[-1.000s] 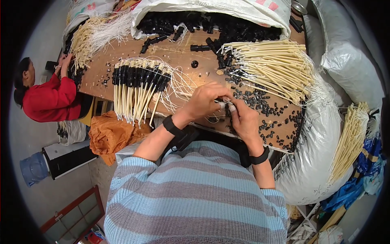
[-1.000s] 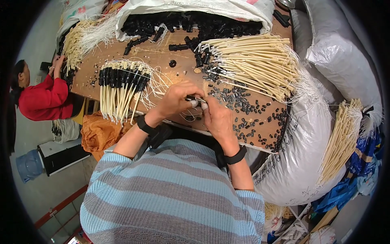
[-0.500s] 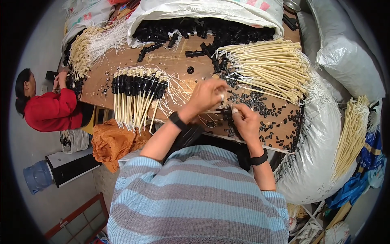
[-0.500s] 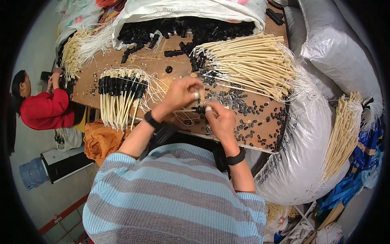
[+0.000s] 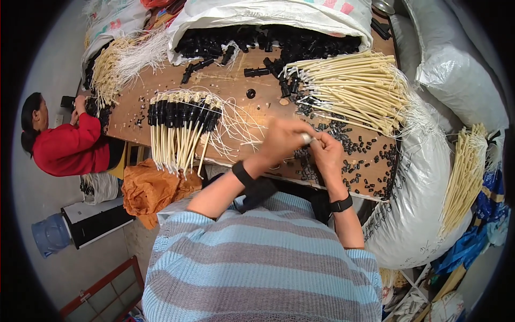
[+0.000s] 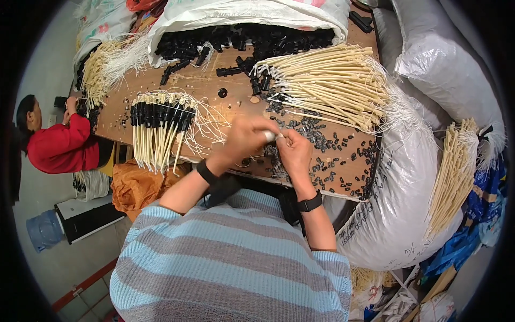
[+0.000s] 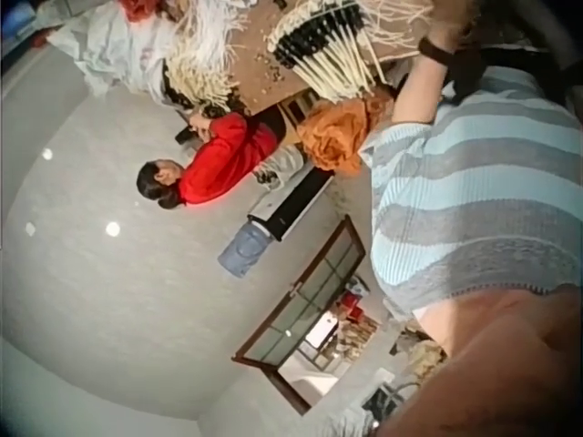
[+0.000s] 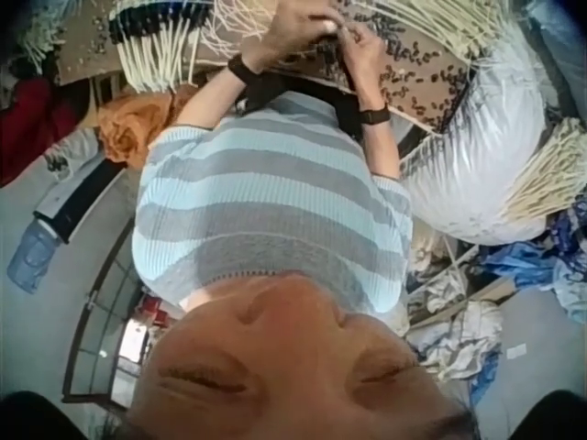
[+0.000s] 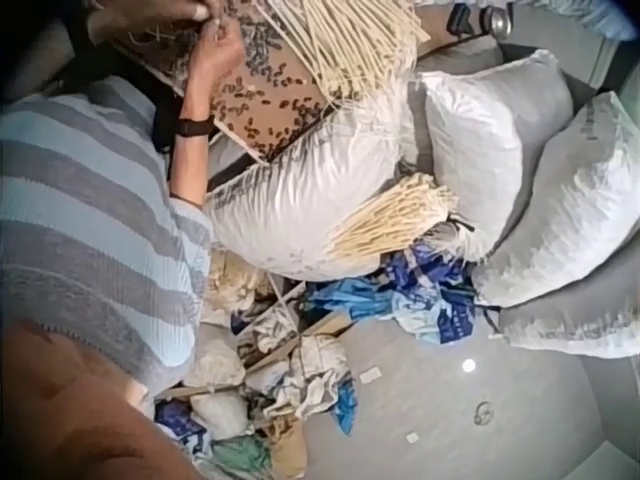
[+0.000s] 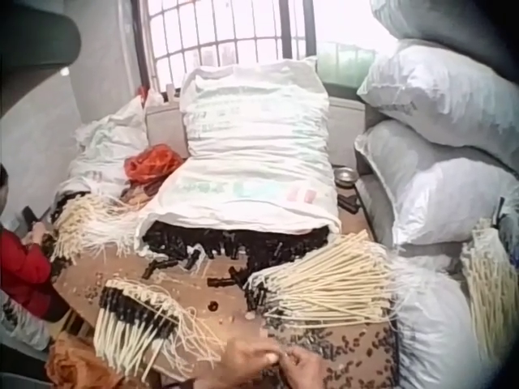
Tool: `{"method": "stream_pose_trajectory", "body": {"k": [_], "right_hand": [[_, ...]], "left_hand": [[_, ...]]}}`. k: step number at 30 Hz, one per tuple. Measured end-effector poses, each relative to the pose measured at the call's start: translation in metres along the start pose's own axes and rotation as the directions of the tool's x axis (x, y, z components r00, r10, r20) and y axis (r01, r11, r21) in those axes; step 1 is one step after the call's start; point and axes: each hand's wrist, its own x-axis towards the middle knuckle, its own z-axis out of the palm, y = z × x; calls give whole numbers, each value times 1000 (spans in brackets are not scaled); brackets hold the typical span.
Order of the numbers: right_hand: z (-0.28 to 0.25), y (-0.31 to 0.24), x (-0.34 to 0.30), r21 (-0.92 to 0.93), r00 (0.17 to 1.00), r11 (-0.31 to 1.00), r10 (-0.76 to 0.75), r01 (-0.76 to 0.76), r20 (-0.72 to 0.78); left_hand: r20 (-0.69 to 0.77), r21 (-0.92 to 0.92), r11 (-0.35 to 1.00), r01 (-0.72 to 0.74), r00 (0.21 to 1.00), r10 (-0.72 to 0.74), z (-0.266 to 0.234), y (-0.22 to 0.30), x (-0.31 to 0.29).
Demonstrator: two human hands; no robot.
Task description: The person assembles components by hand, threading a white cord through a black plastic piece and sliding it onto a wooden stick. They then snap a small black clip onto the cord and place the completed assembly into a row on the table.
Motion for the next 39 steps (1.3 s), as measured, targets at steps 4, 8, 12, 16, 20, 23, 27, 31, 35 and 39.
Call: {"method": "stream_pose_trajectory", "body": {"k": [4, 8, 12, 16, 20, 23, 27, 31, 35, 39], "right_hand": [[6, 11, 3, 54, 995, 994, -93, 95, -30], [5, -8, -9, -173, 982, 970, -181, 170, -50], [5, -16, -13, -546, 776, 683, -624, 486, -90], [5, -15, -18, -638, 764, 582, -645, 504, 14], [3, -13, -20, -364, 826, 773, -564, 519, -20], [-10, -9, -17, 387, 995, 922, -53, 16, 85], [-26, -18, -14, 758, 967, 625, -23, -184, 253], [-25, -26, -19, -188, 860, 840, -481, 508, 172], [-19, -28, -17, -391, 772, 671, -598, 630, 216], [-13, -34, -8, -10, 973, 1000, -7, 10, 230]], "left_hand": [[235, 588, 574, -571, 799, 554, 10, 29, -8], [48, 517, 701, -492, 834, 549, 4, 21, -9], [-90, 32, 987, 159, 984, -155, 2, 20, -11], [-33, -25, 985, 169, 985, -170, -2, 6, -8], [-79, 255, 967, 24, 997, -4, -8, 10, -9], [92, 505, 636, -584, 769, 633, -14, 14, 2], [280, 504, 770, -391, 918, 283, -10, 18, -9], [203, 445, 798, -407, 914, 352, -18, 11, -8], [181, 657, 661, -362, 927, 328, -17, 13, -14], [236, 749, 486, -451, 866, 441, -13, 28, -24]]}}
